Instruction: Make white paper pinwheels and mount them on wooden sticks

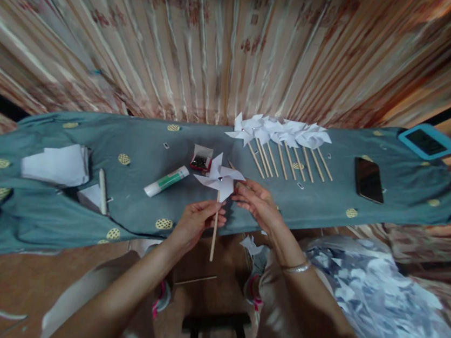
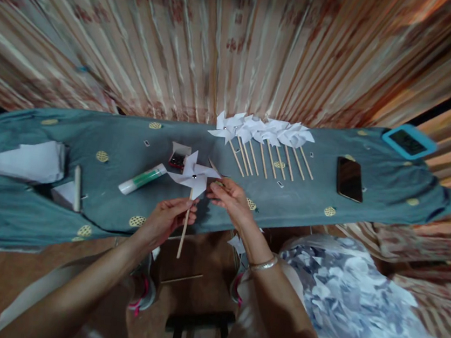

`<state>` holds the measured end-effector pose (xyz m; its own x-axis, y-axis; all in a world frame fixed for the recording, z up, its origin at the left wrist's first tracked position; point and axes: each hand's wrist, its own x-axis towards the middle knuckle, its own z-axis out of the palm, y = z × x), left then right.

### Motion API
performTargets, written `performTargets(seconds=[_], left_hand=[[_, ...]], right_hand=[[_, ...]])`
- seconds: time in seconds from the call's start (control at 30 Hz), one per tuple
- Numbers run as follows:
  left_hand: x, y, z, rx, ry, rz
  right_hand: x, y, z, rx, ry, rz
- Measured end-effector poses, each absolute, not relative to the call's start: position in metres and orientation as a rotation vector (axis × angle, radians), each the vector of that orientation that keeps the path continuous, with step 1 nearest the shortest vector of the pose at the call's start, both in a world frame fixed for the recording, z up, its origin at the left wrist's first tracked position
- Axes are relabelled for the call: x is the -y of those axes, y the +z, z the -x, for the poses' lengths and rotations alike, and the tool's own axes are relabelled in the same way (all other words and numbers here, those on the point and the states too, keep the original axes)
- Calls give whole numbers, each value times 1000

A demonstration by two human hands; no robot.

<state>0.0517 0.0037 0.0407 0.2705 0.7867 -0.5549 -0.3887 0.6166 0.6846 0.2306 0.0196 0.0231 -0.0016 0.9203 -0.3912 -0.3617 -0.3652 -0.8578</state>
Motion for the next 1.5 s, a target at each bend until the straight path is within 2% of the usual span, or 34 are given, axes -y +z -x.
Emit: performTargets(seconds=[0.17,0.93,1.27,1.5], left_hand=[[-8,36,-64,-980,838,-466],[-4,30,-88,-1013,787,-506],[-7,34,-78,-1073,850,-519],[-6,33,-72,-1091,846,-565]], right_hand=[[-20,27,-224,734,1638,1174],[-39,16,-227,717,1367,1237],[-38,29,-232,667,1457,1239],[-48,33,-254,619,1276,1183]])
